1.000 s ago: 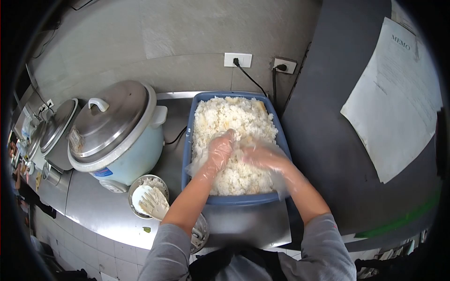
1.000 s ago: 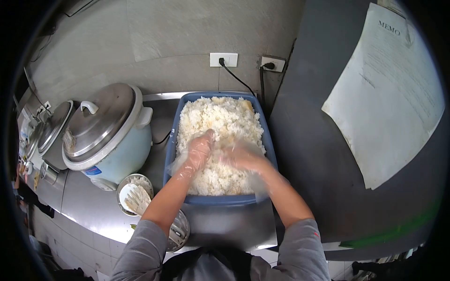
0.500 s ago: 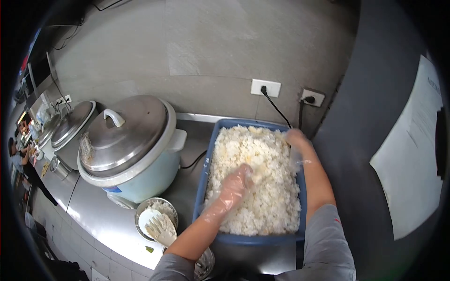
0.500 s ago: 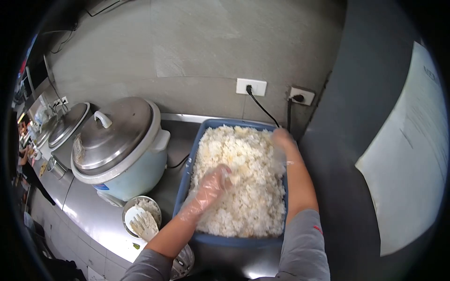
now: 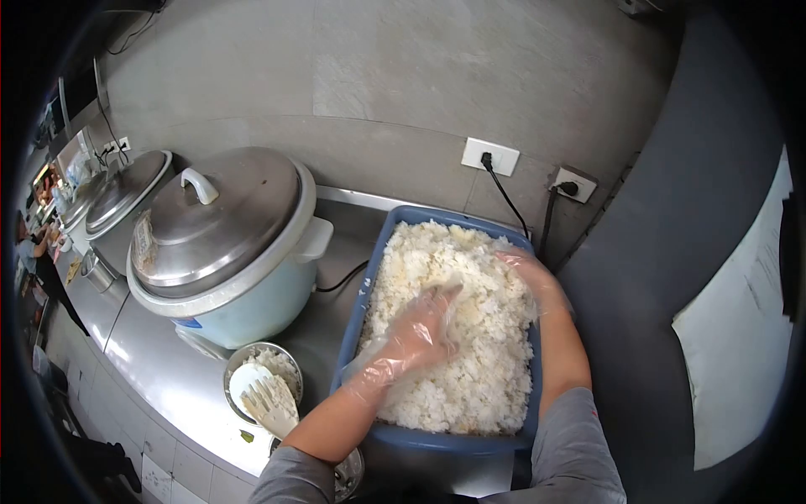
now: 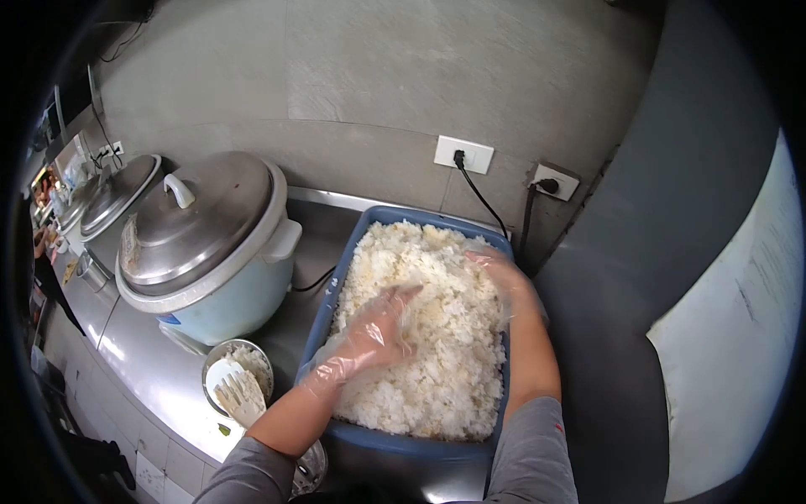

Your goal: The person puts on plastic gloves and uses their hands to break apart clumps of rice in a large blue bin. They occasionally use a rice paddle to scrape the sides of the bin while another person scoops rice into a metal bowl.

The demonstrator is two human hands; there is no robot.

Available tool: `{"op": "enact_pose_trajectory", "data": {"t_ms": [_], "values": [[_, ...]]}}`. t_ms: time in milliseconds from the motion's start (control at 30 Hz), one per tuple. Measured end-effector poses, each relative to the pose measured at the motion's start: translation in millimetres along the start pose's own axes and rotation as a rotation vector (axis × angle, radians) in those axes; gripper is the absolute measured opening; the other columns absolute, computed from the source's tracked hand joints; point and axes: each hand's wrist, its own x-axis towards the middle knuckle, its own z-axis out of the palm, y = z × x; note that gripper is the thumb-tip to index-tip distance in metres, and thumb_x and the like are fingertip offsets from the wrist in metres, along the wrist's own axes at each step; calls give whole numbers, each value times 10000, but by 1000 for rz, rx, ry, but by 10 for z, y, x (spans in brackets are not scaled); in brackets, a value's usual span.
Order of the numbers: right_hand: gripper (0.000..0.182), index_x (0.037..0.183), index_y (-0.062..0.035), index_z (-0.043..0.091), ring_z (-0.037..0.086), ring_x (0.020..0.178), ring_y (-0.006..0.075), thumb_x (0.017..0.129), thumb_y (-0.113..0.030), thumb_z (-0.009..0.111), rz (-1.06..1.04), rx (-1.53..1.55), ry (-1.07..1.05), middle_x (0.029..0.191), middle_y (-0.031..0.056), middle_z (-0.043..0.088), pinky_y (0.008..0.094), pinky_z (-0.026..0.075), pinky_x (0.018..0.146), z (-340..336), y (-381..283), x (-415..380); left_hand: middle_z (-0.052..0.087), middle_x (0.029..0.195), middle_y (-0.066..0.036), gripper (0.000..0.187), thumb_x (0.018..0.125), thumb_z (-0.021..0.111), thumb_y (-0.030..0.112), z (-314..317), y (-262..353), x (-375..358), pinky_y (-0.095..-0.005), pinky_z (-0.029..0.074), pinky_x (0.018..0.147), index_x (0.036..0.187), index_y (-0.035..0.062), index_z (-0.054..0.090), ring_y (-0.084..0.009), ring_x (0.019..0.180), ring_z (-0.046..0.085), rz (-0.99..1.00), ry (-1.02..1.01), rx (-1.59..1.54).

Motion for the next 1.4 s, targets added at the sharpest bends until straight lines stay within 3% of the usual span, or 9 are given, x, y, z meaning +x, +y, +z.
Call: {"op": "enact_pose_trajectory", "data": {"t_ms": [167,267,367,567,667,933,1200,1300,1400], "values": [[849,1401,50,329,446,1266,264,802,-410,717,-276,343,-306,1394,168,447,333,357,1042,80,288,-303,281,1437,-310,1133,569,845,449,109,-29,87,-452,330,1083,1477,157,233,-439,1334,319,49,110,-39],[893,1420,41,296,462,1253,268,790,-421,728,43,126,-126,1406,161,430,314,369,1027,541,202,-492,212,1460,-326,1238,504,869,517,190,-76,127,-463,290,1104,1487,156,209,-452,1356,268,79,113,-124],[909,1435,11,292,477,1234,235,772,-409,750,-19,9,-113,1376,167,456,308,383,1007,726,-183,-941,156,1493,-295,1285,505,878,487,243,-37,83,-442,281,1120,1507,189,132,-426,1389,205,65,54,-110],[684,1418,-26,354,584,940,104,821,-79,682,-18,205,-270,1187,96,550,220,483,774,717,-925,-1751,126,1489,-308,1240,470,909,461,304,-5,138,-475,247,1120,1477,157,251,-427,1402,160,252,268,-492],[580,1371,-3,409,583,951,121,850,-58,657,-243,341,-101,1166,93,575,252,491,771,806,-964,-1737,186,1463,-311,1023,533,882,320,199,152,211,-451,323,1081,1411,156,384,-435,1379,227,320,325,-586],[318,1079,-20,601,631,743,236,867,-252,652,-511,-279,205,904,164,654,334,485,682,726,-1017,-1629,566,1188,-196,609,664,784,176,171,230,342,-355,474,897,1214,69,543,-284,1107,577,446,449,-705],[485,809,-11,637,567,636,349,914,-475,538,-455,-470,519,681,202,578,411,426,610,806,-902,-1509,654,1059,-127,507,780,734,184,172,240,217,-278,475,820,1202,-28,551,-162,927,609,89,332,-738],[427,943,-46,643,591,702,306,929,-458,533,-92,-398,424,807,170,640,370,454,714,728,-958,-1423,647,1068,-207,522,814,710,267,251,170,269,-317,485,831,1201,-46,553,-251,961,634,34,313,-711],[387,1120,-75,589,553,956,227,936,-414,550,-239,122,369,1077,108,604,327,421,863,838,-404,-1094,622,1116,-267,592,860,650,376,388,90,342,-347,476,877,1229,-70,528,-333,1037,622,-79,357,-743]]}}
